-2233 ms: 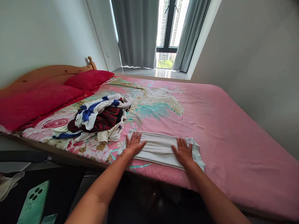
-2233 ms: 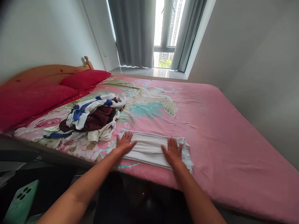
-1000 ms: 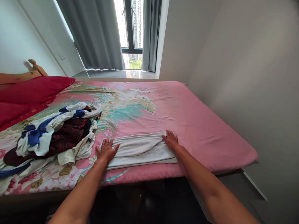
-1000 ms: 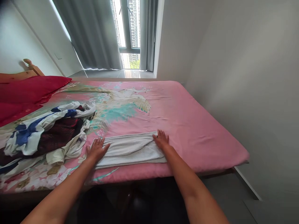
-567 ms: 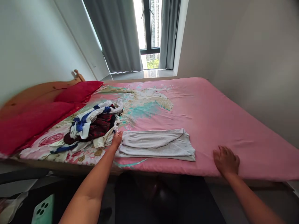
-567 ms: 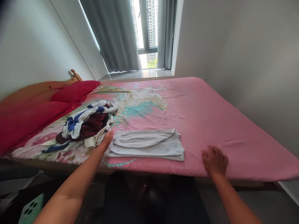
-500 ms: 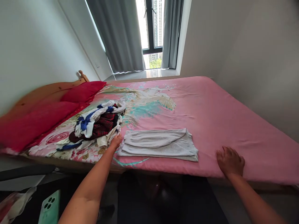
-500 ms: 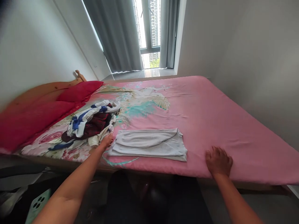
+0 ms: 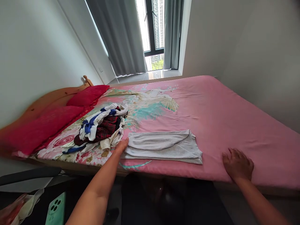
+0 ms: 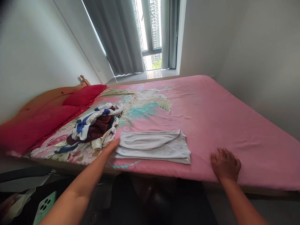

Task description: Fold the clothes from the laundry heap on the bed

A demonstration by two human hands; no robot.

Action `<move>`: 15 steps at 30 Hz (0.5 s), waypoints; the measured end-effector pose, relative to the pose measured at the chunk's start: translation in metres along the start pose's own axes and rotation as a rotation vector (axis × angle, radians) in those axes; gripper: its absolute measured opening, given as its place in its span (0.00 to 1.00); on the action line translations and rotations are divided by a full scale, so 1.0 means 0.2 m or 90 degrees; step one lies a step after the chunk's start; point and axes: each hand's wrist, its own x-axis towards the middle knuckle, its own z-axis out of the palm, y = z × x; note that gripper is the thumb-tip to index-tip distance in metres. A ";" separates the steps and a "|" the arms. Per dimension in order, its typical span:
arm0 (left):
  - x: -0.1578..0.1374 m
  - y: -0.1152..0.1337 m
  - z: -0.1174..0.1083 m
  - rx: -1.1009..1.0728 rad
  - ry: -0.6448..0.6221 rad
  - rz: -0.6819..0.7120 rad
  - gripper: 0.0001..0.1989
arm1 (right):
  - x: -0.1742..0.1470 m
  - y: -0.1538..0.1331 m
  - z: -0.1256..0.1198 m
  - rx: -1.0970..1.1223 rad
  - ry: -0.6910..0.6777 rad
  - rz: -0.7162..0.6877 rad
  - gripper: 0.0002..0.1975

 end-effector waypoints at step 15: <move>-0.06 0.00 0.01 -0.141 -0.021 -0.038 0.31 | 0.00 -0.01 -0.01 0.025 0.023 0.000 0.24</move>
